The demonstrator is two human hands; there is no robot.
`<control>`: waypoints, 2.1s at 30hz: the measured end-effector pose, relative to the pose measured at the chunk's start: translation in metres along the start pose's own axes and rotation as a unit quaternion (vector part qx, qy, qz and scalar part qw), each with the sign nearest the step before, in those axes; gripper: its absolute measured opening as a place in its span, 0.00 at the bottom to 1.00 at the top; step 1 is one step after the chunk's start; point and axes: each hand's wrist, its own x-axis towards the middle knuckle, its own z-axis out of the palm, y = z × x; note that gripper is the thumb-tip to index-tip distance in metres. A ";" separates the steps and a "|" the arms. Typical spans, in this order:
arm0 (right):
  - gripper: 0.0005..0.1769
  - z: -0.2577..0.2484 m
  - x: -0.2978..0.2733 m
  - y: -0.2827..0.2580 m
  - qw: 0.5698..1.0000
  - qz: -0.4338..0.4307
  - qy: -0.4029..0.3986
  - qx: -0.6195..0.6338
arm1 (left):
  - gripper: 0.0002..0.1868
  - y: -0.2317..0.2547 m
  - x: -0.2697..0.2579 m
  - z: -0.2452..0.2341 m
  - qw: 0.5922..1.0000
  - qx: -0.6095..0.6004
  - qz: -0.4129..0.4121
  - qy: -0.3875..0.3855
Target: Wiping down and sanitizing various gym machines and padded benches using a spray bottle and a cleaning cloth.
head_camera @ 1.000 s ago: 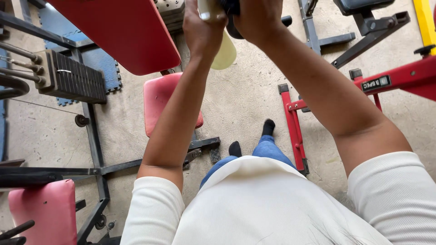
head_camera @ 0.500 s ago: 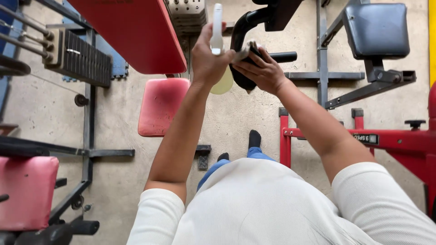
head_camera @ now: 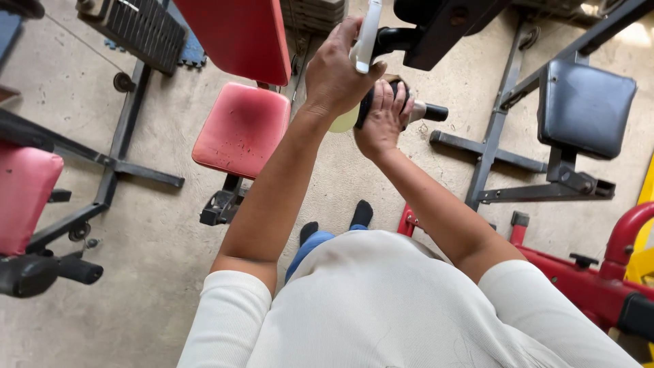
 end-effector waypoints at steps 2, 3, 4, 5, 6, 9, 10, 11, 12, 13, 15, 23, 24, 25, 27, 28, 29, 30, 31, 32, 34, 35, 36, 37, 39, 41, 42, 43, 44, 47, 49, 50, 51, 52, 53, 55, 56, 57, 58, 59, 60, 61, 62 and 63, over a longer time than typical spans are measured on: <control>0.47 0.011 0.006 0.001 0.999 -0.002 -0.039 0.022 | 0.36 -0.001 0.000 0.002 1.000 0.013 -0.008 0.002; 0.50 0.017 0.010 0.001 0.996 0.007 -0.075 0.040 | 0.37 -0.001 0.002 0.003 1.000 0.024 -0.011 -0.006; 0.50 0.018 0.019 0.002 0.996 -0.001 -0.075 0.043 | 0.37 0.000 0.005 0.002 1.000 0.027 -0.014 0.001; 0.50 0.017 0.025 0.004 0.992 0.005 -0.099 0.079 | 0.38 0.002 0.005 0.001 0.999 0.034 -0.022 -0.014; 0.51 0.018 0.031 0.006 0.986 0.011 -0.123 0.115 | 0.39 0.004 0.006 0.001 0.998 0.041 -0.031 -0.030; 0.53 0.001 0.044 0.005 0.924 0.029 -0.189 0.332 | 0.41 0.012 0.003 0.001 0.995 0.069 -0.054 -0.043; 0.53 -0.018 0.049 -0.001 0.923 0.026 -0.191 0.332 | 0.41 0.019 0.005 -0.004 0.995 0.069 -0.056 -0.040; 0.54 -0.038 0.054 -0.007 0.849 0.029 -0.217 0.480 | 0.40 0.027 0.008 -0.008 0.991 0.104 -0.068 -0.051; 0.55 -0.058 0.060 -0.012 0.751 0.032 -0.238 0.615 | 0.39 0.035 0.011 -0.012 0.985 0.138 -0.081 -0.062; 0.55 -0.065 0.060 -0.012 0.751 0.033 -0.240 0.615 | 0.39 0.039 0.012 -0.014 0.985 0.138 -0.083 -0.062; 0.50 -0.079 0.061 -0.013 0.603 0.027 -0.239 0.761 | 0.36 0.047 0.017 -0.020 0.967 0.221 -0.088 -0.093; 0.27 -0.042 0.051 -0.014 0.530 0.080 -0.144 0.832 | 0.42 0.051 0.030 -0.035 0.960 0.233 -0.062 -0.140; 0.25 -0.029 0.047 -0.014 0.590 0.084 -0.131 0.793 | 0.44 0.048 0.031 -0.034 0.965 0.213 -0.058 -0.141; 0.25 -0.015 0.042 -0.016 0.592 0.089 -0.121 0.792 | 0.44 0.044 0.030 -0.033 0.965 0.211 -0.050 -0.149; 0.24 0.016 0.032 -0.018 0.732 0.039 -0.081 0.675 | 0.42 0.034 0.029 -0.032 0.976 0.160 -0.037 -0.142; 0.24 0.021 0.028 -0.019 0.734 0.047 -0.070 0.674 | 0.42 0.030 0.028 -0.032 0.975 0.159 -0.028 -0.151; 0.28 0.024 0.032 -0.021 0.827 -0.017 -0.015 0.561 | 0.43 0.028 0.032 -0.033 0.979 0.139 -0.015 -0.148; 0.31 0.028 0.035 -0.023 0.898 -0.078 0.037 0.431 | 0.43 0.026 0.035 -0.035 0.983 0.118 -0.002 -0.144; 0.31 0.015 0.036 -0.024 0.901 -0.069 0.048 0.425 | 0.43 0.024 0.035 -0.035 0.981 0.115 0.009 -0.153; 0.33 0.003 0.036 -0.026 0.950 -0.090 0.072 0.291 | 0.42 0.021 0.034 -0.034 0.983 0.097 0.013 -0.154; 0.34 -0.007 0.035 -0.022 0.980 -0.096 0.097 0.146 | 0.41 0.014 0.033 -0.035 0.983 0.079 0.025 -0.165; 0.31 -0.006 0.033 -0.014 0.987 -0.095 0.072 0.109 | 0.39 0.010 0.033 -0.035 0.986 0.067 0.042 -0.148; 0.29 -0.005 0.032 -0.005 0.992 -0.093 0.047 0.072 | 0.37 0.007 0.033 -0.035 0.988 0.056 0.058 -0.132; 0.29 -0.007 0.032 0.007 0.993 -0.081 0.052 0.067 | 0.37 0.004 0.033 -0.034 0.986 0.052 0.067 -0.142; 0.22 -0.013 0.030 0.030 0.991 -0.118 0.040 -0.058 | 0.38 -0.002 0.034 -0.032 0.988 0.038 0.110 -0.100; 0.19 -0.036 0.043 0.038 0.990 -0.090 -0.026 -0.109 | 0.39 -0.005 0.039 -0.032 0.986 0.035 0.126 -0.103; 0.17 -0.048 0.050 0.042 0.981 -0.074 -0.096 -0.152 | 0.39 -0.007 0.041 -0.032 0.986 0.037 0.133 -0.098; 0.17 -0.060 0.058 0.044 0.981 -0.064 -0.095 -0.154 | 0.39 -0.007 0.041 -0.035 0.984 0.033 0.138 -0.105; 0.20 -0.072 0.066 0.047 0.963 -0.010 -0.216 -0.161 | 0.40 -0.006 0.042 -0.038 0.983 0.034 0.132 -0.121; 0.25 -0.096 0.079 0.071 0.914 0.097 -0.374 -0.126 | 0.40 -0.007 0.048 -0.038 0.979 0.035 0.130 -0.153; 0.29 -0.101 0.076 0.084 0.895 0.142 -0.414 -0.086 | 0.41 -0.010 0.051 -0.038 0.976 0.037 0.133 -0.167; 0.28 -0.102 0.072 0.088 0.900 0.207 -0.380 0.048 | 0.41 -0.009 0.053 -0.038 0.975 0.041 0.136 -0.170; 0.27 -0.103 0.067 0.092 0.884 0.267 -0.339 0.182 | 0.41 -0.009 0.053 -0.038 0.974 0.044 0.138 -0.173; 0.27 -0.082 0.057 0.107 0.882 0.271 -0.338 0.184 | 0.41 -0.010 0.055 -0.039 0.973 0.044 0.139 -0.178; 0.27 -0.062 0.045 0.122 0.861 0.312 -0.227 0.332 | 0.41 -0.011 0.055 -0.039 0.972 0.042 0.138 -0.184; 0.27 -0.024 0.024 0.143 0.807 0.346 -0.106 0.467 | 0.40 -0.013 0.055 -0.038 0.971 0.039 0.136 -0.194; 0.29 -0.007 0.015 0.149 0.751 0.377 0.018 0.542 | 0.40 -0.015 0.055 -0.036 0.970 0.037 0.140 -0.195; 0.31 0.012 0.008 0.154 0.677 0.396 0.141 0.604 | 0.40 -0.017 0.056 -0.036 0.970 0.036 0.144 -0.195; 0.31 0.010 0.011 0.143 0.677 0.398 0.141 0.603 | 0.40 -0.018 0.056 -0.036 0.969 0.034 0.143 -0.197; 0.32 0.009 0.015 0.133 0.570 0.435 0.222 0.661 | 0.40 -0.018 0.056 -0.036 0.969 0.033 0.145 -0.196; 0.34 0.006 0.019 0.123 0.450 0.462 0.298 0.704 | 0.41 -0.018 0.057 -0.036 0.969 0.032 0.147 -0.196; 0.34 0.012 0.017 0.118 0.450 0.462 0.299 0.703 | 0.41 -0.018 0.056 -0.037 0.969 0.031 0.147 -0.197; 0.33 0.017 0.014 0.114 0.369 0.471 0.334 0.728 | 0.41 -0.018 0.056 -0.038 0.969 0.026 0.146 -0.197; 0.33 0.022 0.014 0.110 0.285 0.474 0.367 0.748 | 0.41 -0.016 0.056 -0.039 0.970 0.021 0.146 -0.195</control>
